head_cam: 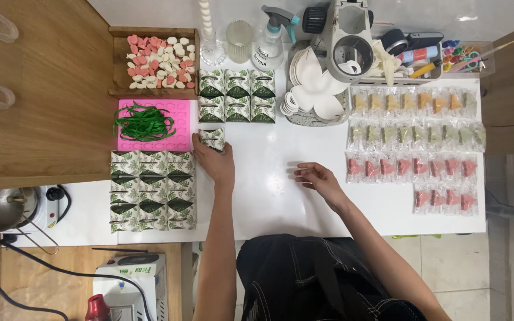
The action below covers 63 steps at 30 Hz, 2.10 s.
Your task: The recorder is assembling small paper gift boxes and placing packaged items inside them.
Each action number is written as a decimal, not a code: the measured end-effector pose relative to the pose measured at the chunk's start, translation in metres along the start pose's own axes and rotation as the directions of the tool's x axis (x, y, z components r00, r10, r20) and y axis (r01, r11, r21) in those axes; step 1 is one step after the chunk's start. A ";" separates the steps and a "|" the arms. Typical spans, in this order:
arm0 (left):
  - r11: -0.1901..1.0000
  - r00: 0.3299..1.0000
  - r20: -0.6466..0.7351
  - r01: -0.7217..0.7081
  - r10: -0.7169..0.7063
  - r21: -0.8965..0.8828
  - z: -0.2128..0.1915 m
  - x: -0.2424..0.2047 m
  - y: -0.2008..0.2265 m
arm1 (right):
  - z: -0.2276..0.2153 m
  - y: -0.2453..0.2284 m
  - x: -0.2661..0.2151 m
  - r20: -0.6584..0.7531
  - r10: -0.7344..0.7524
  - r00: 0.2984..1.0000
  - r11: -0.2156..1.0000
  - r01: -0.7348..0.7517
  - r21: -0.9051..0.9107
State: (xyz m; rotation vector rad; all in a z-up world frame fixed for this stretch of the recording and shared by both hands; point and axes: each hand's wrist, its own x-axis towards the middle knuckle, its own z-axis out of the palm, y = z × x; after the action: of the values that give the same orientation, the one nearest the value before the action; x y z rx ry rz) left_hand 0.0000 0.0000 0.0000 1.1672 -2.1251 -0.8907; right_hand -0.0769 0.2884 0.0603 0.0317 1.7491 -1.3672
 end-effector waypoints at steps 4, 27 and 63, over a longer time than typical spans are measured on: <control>1.000 1.000 0.031 -0.005 0.006 -0.013 -0.003 0.002 0.004 | -0.004 0.000 -0.003 -0.029 0.004 1.000 1.000 -0.004 0.009; 1.000 0.997 0.078 0.009 -0.009 0.005 -0.010 0.012 0.022 | -0.035 -0.035 -0.017 -0.269 -0.225 0.936 0.953 0.153 -0.263; 0.958 0.902 0.399 -0.051 0.165 -0.281 -0.026 -0.122 0.099 | -0.091 -0.147 -0.032 -0.004 -0.831 0.557 0.352 0.520 -0.778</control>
State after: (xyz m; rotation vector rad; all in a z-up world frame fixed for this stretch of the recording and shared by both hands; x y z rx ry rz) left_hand 0.0264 0.1384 0.0736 0.7599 -2.2779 -1.4269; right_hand -0.1877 0.3181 0.1934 -1.0967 2.7606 -1.1369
